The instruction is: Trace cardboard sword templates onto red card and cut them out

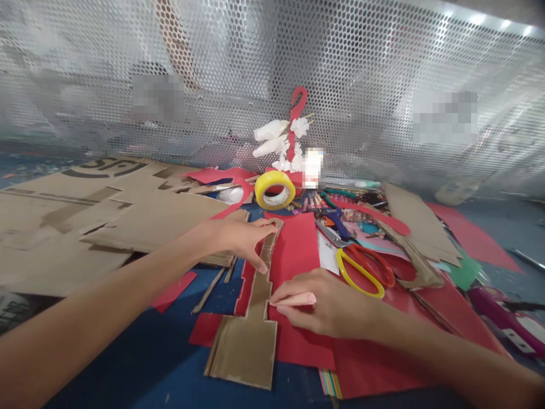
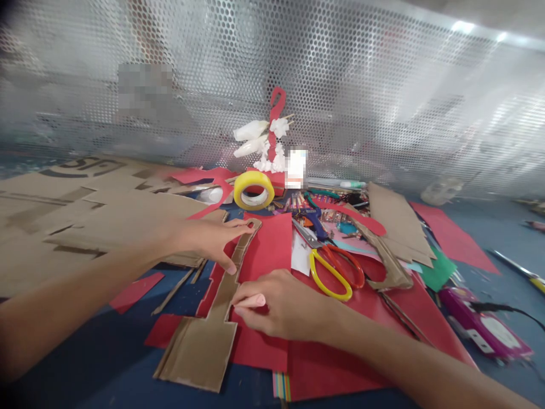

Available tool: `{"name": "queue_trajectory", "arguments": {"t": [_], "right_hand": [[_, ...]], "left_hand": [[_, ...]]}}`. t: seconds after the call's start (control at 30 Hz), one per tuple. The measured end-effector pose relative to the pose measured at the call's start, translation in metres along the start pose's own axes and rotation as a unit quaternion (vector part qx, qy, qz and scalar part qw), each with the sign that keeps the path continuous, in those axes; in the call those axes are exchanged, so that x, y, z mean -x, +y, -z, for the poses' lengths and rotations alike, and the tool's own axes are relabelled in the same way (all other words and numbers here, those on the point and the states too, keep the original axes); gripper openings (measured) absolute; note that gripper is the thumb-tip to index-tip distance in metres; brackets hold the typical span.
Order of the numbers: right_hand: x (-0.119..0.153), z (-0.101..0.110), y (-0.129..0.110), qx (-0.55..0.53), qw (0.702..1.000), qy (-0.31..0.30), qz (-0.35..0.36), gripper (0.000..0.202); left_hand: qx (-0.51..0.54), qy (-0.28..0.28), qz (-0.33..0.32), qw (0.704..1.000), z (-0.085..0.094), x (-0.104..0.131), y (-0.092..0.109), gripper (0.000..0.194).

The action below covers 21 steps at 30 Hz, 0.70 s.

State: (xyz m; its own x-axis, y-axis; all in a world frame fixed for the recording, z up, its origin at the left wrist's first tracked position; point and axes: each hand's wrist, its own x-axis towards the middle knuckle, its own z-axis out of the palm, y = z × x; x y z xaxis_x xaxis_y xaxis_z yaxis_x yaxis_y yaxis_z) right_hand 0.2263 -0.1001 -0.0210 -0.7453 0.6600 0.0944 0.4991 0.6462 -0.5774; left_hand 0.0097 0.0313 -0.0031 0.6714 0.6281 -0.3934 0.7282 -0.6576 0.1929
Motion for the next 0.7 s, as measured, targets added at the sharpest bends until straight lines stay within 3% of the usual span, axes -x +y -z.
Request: {"name": "queue_trajectory", "arguments": {"t": [0.37, 0.7], "right_hand": [[-0.003, 0.0, -0.002, -0.035, 0.999, -0.016, 0.008, 0.029], [-0.01, 0.004, -0.017, -0.035, 0.998, -0.038, -0.044, 0.027]], "left_hand": [[0.004, 0.004, -0.019, 1.0, -0.003, -0.001, -0.004, 0.104], [0.015, -0.016, -0.016, 1.0, -0.002, -0.003, -0.003, 0.112]]}}
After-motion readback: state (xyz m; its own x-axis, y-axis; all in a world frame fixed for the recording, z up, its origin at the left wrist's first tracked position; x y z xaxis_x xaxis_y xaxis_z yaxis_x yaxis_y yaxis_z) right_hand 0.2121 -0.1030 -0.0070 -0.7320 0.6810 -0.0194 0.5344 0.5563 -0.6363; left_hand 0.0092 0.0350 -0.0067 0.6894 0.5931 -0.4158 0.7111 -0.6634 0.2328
